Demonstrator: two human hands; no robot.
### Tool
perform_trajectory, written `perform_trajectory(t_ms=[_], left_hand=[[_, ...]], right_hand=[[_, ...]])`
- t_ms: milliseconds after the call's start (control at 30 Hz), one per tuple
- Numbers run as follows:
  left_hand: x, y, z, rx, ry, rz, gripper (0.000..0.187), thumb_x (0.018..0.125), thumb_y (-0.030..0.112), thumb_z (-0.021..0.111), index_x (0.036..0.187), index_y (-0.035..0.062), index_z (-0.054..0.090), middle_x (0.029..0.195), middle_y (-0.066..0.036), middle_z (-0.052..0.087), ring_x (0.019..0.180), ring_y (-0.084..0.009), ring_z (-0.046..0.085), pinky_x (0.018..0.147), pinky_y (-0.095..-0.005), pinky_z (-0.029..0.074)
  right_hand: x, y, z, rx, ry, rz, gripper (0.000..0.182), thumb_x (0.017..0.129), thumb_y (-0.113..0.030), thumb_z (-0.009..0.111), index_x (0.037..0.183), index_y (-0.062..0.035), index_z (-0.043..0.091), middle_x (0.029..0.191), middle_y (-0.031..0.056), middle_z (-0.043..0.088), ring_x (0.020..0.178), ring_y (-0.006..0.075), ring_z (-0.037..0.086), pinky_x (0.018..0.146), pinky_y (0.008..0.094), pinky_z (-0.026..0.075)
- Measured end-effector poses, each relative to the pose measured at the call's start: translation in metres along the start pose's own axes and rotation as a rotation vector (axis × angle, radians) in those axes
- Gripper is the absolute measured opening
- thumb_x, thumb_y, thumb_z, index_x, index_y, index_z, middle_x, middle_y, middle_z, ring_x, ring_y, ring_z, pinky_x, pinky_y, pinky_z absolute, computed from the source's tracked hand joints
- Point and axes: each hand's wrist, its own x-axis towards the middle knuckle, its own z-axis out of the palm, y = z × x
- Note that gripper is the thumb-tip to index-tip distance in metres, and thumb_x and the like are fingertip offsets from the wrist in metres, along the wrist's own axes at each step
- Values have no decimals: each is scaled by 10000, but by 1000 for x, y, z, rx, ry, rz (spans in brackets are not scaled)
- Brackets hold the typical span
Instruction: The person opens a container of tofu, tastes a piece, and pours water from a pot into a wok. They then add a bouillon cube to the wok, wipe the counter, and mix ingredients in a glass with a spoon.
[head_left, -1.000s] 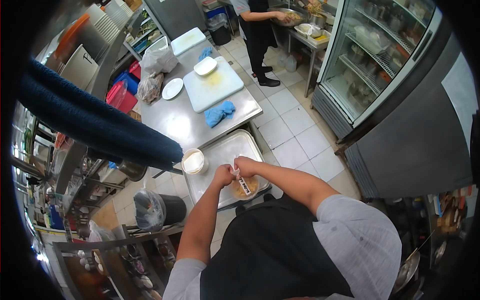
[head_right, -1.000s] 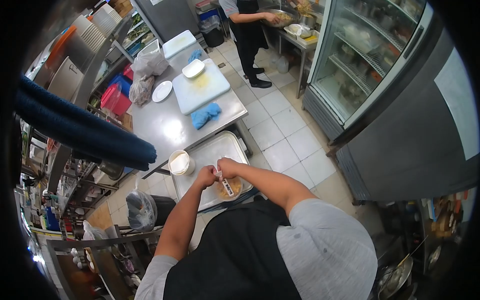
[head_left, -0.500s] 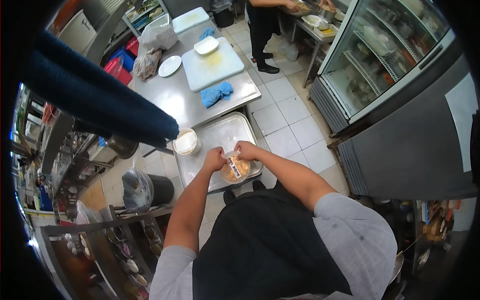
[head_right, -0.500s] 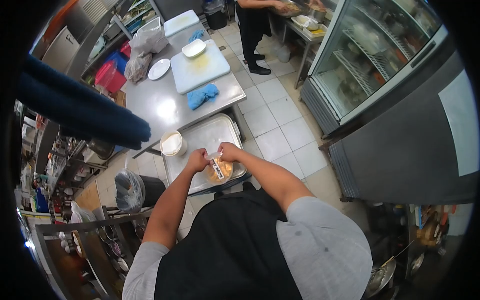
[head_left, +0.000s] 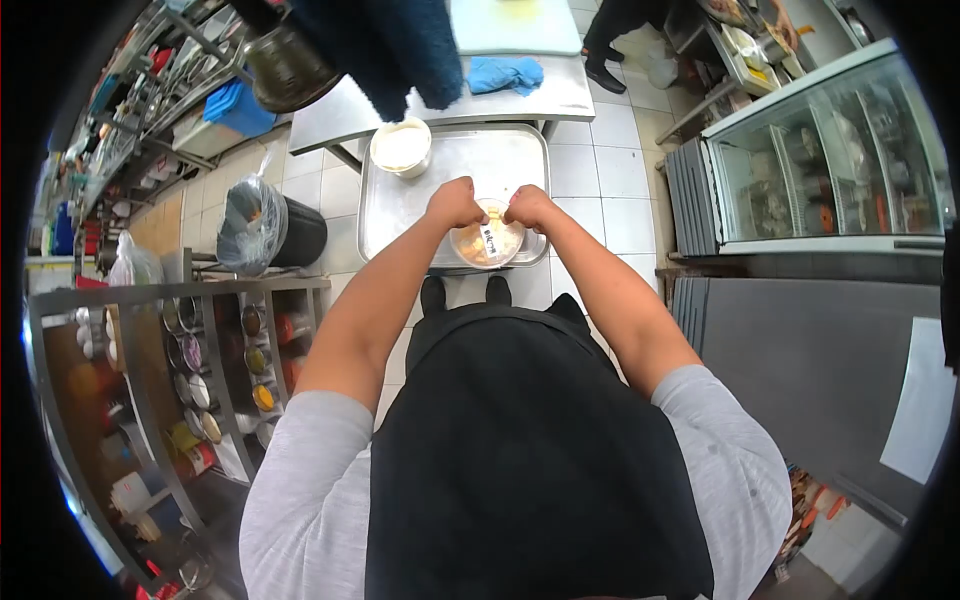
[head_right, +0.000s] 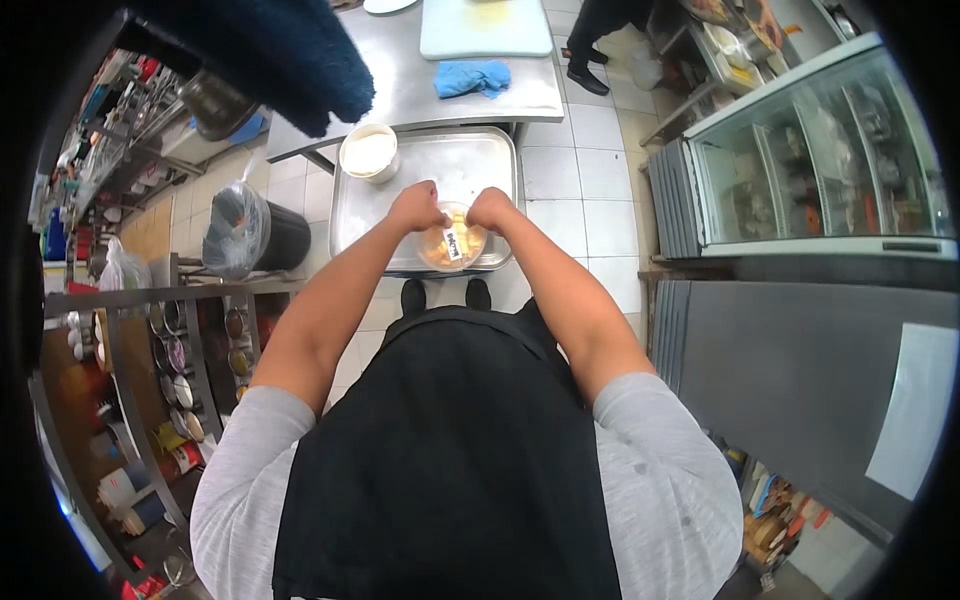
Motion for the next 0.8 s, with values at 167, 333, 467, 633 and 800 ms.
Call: perform_trajectory(t_ms=[167, 333, 467, 633, 800], left_hand=[[-9, 10, 0, -16, 30, -34, 666, 630, 353, 964, 1127, 13, 677, 1136, -198, 736, 1090, -351, 706, 902, -428, 568], [5, 14, 21, 70, 94, 4, 658, 647, 376, 961, 1122, 18, 679, 1127, -213, 737, 1097, -361, 710, 922, -439, 570], [9, 17, 13, 112, 47, 40, 723, 619, 406, 971, 1128, -17, 681, 1179, -243, 716, 1132, -373, 689, 958, -436, 555], [11, 30, -16, 220, -133, 134, 697, 610, 402, 956, 1137, 25, 698, 1181, -203, 727, 1122, -369, 692, 944, -430, 561], [13, 35, -26, 274, -241, 222, 707, 573, 387, 970, 1112, 32, 681, 1137, -181, 735, 1082, -364, 698, 906, -426, 569]], right_hand=[[-1, -9, 0, 170, -5, 63, 336, 648, -194, 870, 865, 38, 762, 954, 220, 764, 874, 321, 746, 740, 391, 593], [17, 4, 7, 54, 90, 34, 264, 565, -120, 858, 788, -32, 748, 827, 182, 750, 731, 295, 723, 666, 412, 581], [1, -11, -8, -171, 26, 26, 323, 643, -199, 876, 898, -13, 802, 926, 211, 767, 858, 315, 761, 779, 380, 607], [-13, -21, -29, 83, -179, 130, 291, 682, -113, 900, 810, 93, 739, 717, 162, 650, 553, 234, 583, 454, 420, 458], [-10, -30, -20, 2, -185, 48, 405, 677, -148, 926, 940, 109, 757, 802, 200, 724, 637, 290, 683, 538, 429, 541]])
